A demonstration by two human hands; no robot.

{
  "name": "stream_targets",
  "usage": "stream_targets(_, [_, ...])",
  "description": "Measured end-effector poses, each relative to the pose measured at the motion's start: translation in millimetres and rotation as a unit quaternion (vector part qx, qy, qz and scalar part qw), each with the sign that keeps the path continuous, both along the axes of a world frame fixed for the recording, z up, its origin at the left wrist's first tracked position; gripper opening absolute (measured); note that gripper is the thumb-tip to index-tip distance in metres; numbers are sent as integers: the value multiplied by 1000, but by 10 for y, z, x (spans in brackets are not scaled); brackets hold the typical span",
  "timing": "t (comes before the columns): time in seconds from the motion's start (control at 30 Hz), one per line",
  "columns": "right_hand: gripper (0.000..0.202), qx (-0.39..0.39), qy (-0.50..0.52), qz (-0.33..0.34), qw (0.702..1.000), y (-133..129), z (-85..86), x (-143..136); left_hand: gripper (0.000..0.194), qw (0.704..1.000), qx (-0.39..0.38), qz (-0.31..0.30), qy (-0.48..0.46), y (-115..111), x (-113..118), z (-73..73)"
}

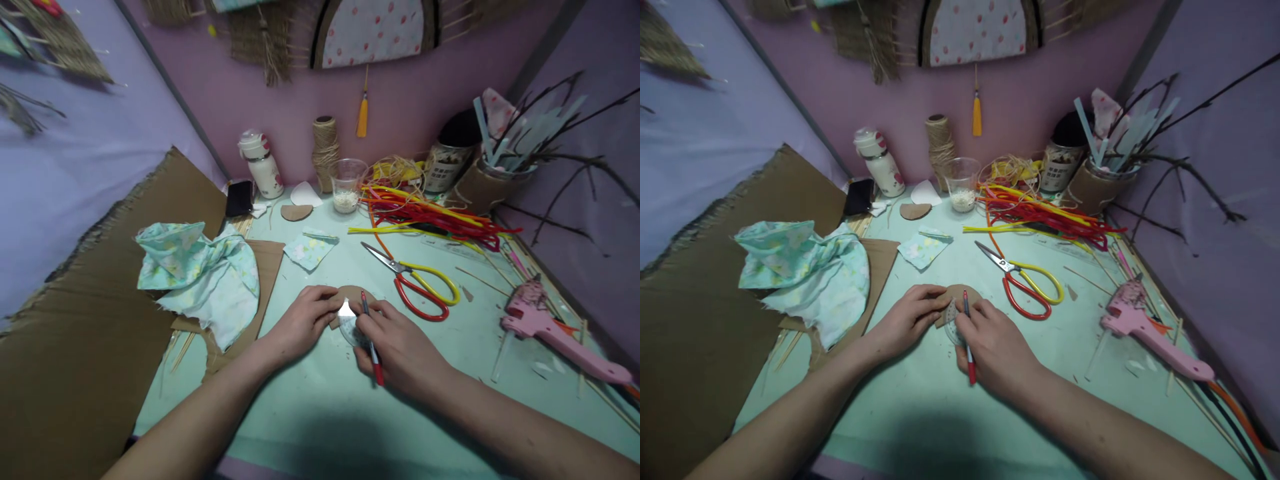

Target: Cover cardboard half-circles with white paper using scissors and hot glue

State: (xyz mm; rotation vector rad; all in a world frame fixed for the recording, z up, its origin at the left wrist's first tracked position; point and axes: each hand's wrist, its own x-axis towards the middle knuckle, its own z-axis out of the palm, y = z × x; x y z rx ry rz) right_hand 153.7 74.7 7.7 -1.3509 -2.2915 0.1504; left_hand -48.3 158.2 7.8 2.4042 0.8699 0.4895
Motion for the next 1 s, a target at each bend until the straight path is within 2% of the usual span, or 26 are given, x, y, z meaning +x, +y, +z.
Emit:
stream_targets(0.23, [36, -9, 3, -1, 1000, 3, 22, -10, 28, 1000, 4, -1, 12, 2, 10, 48])
stream_targets(0.63, [17, -13, 0, -10, 1000, 3, 1, -17, 26, 999, 35, 26, 10, -70, 70, 22])
stream_targets(1.0, [22, -39, 24, -7, 999, 18, -11, 13, 28, 999, 13, 34, -3, -53, 47, -20])
